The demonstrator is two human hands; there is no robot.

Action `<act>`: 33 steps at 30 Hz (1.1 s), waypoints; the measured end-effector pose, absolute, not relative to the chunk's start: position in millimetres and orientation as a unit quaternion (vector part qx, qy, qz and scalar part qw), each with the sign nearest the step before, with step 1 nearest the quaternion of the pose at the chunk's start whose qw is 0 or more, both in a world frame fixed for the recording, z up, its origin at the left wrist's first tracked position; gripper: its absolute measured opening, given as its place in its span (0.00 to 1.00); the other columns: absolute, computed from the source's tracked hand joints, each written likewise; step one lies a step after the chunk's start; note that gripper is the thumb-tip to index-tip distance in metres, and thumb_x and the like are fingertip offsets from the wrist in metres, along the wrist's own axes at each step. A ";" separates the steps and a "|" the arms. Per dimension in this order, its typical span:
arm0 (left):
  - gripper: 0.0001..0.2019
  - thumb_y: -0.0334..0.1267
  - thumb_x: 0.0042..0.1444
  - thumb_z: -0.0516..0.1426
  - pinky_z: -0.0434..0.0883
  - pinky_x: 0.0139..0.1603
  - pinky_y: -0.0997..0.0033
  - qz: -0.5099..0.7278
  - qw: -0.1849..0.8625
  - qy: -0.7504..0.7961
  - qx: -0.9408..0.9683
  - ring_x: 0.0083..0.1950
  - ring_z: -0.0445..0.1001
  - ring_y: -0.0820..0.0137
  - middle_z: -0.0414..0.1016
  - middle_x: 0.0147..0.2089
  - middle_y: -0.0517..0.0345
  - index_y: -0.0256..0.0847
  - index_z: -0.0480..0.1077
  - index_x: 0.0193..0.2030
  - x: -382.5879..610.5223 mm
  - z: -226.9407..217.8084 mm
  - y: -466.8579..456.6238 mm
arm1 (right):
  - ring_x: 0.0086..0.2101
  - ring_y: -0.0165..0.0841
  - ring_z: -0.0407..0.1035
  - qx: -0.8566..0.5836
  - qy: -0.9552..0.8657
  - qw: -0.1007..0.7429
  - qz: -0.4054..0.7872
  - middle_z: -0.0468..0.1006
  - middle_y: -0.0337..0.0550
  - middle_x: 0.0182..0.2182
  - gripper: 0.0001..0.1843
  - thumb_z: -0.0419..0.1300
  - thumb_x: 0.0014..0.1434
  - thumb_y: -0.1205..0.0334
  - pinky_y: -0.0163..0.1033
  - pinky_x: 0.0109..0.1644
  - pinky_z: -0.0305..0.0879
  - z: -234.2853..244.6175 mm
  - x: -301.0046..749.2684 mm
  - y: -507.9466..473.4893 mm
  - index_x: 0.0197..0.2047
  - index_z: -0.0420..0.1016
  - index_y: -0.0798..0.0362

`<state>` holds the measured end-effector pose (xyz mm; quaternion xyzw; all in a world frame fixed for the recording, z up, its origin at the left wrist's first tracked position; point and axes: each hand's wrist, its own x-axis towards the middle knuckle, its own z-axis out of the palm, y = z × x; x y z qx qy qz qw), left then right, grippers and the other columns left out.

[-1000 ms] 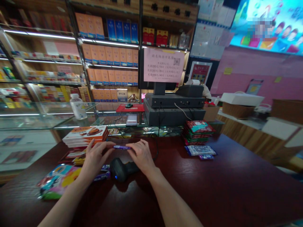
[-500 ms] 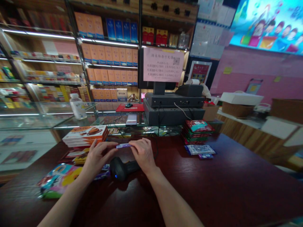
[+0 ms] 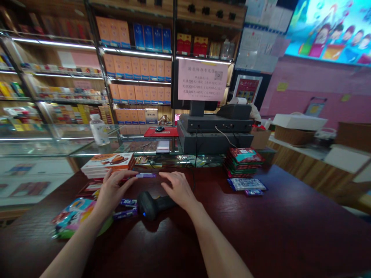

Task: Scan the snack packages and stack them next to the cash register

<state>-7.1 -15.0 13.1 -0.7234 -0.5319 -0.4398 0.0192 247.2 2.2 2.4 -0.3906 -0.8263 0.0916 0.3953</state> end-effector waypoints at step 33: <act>0.11 0.48 0.62 0.56 0.39 0.71 0.31 -0.457 0.110 -0.588 -0.658 0.66 0.68 0.56 0.77 0.56 0.51 0.52 0.77 0.45 -17.9 10.9 -15.4 | 0.53 0.40 0.68 -0.347 -0.888 0.268 0.136 0.76 0.45 0.51 0.30 0.65 0.62 0.58 0.55 0.67 0.50 10.3 281.7 -27.4 0.65 0.66 0.43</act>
